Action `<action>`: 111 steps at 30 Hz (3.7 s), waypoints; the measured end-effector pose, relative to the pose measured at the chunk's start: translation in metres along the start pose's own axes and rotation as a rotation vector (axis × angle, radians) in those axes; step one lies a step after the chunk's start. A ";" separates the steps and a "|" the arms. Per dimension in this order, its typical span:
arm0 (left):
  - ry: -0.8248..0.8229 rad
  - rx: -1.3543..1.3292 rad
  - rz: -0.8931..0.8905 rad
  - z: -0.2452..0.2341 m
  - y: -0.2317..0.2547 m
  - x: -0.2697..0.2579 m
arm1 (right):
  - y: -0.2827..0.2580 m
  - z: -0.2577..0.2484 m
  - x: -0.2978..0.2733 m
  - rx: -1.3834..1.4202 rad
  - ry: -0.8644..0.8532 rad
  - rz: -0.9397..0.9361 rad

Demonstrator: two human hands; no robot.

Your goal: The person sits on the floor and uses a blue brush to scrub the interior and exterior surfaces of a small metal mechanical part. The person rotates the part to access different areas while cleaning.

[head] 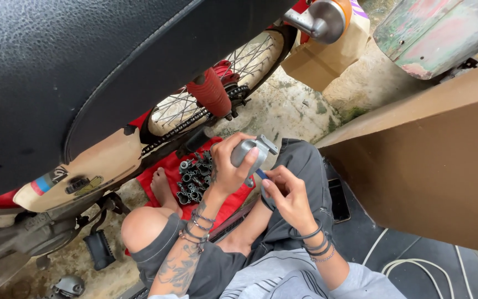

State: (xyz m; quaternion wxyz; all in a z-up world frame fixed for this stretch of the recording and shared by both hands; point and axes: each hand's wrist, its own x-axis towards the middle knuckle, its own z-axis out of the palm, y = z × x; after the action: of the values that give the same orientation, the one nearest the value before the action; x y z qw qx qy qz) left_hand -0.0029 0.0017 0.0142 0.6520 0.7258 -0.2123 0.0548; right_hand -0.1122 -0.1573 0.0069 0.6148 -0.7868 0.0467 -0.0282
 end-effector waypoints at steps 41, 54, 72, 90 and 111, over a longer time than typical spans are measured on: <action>0.037 0.117 0.105 -0.010 0.011 0.007 | 0.027 -0.009 0.016 0.325 -0.212 0.146; 0.154 -0.035 -0.178 -0.013 -0.014 0.002 | 0.028 -0.055 -0.010 0.481 0.015 0.141; 0.159 0.042 0.060 -0.017 0.005 0.006 | 0.039 -0.025 -0.014 0.038 0.179 -0.141; 0.156 0.278 0.525 -0.014 -0.017 0.010 | 0.037 -0.042 0.013 -0.008 0.203 -0.076; -0.208 0.107 0.407 -0.021 0.022 0.016 | 0.056 -0.030 0.031 0.256 0.242 -0.146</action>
State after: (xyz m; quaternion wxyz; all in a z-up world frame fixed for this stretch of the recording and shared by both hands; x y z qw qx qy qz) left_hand 0.0075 0.0164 0.0432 0.5627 0.7033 -0.4172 0.1212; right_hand -0.0871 -0.2025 -0.0403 0.6962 -0.6942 0.0592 -0.1729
